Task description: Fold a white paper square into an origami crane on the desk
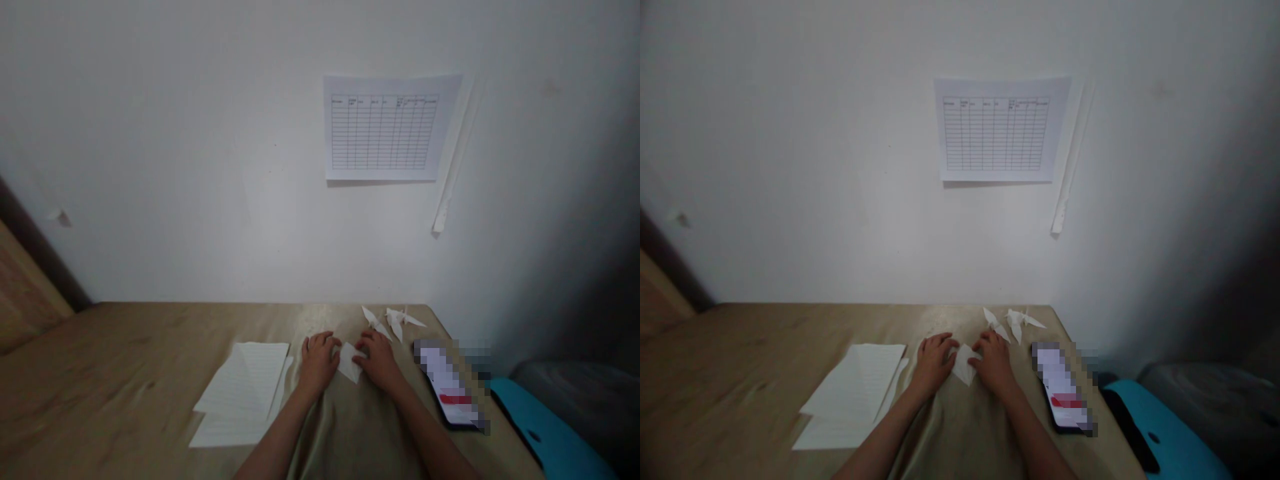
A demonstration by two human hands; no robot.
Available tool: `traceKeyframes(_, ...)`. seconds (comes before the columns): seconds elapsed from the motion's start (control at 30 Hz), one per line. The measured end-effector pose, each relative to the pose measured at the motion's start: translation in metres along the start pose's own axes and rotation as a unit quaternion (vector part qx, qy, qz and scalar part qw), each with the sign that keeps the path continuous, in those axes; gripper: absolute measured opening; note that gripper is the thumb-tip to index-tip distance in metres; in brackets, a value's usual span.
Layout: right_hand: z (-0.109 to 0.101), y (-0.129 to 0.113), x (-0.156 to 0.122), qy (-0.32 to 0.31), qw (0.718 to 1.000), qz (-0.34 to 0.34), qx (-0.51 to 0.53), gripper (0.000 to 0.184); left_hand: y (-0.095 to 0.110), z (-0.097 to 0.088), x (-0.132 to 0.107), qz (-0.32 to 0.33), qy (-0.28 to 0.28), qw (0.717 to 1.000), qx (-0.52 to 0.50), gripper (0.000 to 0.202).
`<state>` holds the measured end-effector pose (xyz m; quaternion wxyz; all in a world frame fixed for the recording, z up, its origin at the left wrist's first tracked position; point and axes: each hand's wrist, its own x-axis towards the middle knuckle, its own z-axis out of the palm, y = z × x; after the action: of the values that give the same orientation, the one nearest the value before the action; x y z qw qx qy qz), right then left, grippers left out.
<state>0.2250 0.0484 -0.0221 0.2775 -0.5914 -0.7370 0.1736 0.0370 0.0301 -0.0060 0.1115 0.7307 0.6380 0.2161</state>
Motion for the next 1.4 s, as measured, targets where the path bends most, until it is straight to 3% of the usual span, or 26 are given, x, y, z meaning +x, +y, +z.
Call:
traceKeyframes(0.23, 0.007, 0.004, -0.002, 0.029, 1.0, 0.004, 0.009, 0.013, 0.001, -0.001, -0.001, 0.009, 0.004, 1.0, -0.002, 0.03)
traceKeyframes(0.73, 0.007, 0.006, -0.005, 0.033, 0.999, -0.01, -0.006, 0.021, 0.0, -0.003, 0.002, 0.001, -0.035, 0.999, -0.019, 0.045)
traceKeyframes(1.03, 0.009, 0.01, -0.006, 0.037, 0.998, -0.044, 0.011, 0.015, 0.003, -0.005, 0.001, -0.009, -0.033, 0.999, -0.039, 0.026)
traceKeyframes(1.2, 0.012, 0.01, -0.007, 0.065, 0.997, -0.045, -0.011, 0.03, 0.002, -0.001, 0.0, -0.014, -0.027, 0.999, -0.031, 0.039)
traceKeyframes(1.4, 0.012, 0.012, -0.007, 0.055, 0.997, -0.056, 0.003, 0.032, 0.004, 0.0, -0.002, -0.006, -0.038, 0.999, -0.034, 0.032)
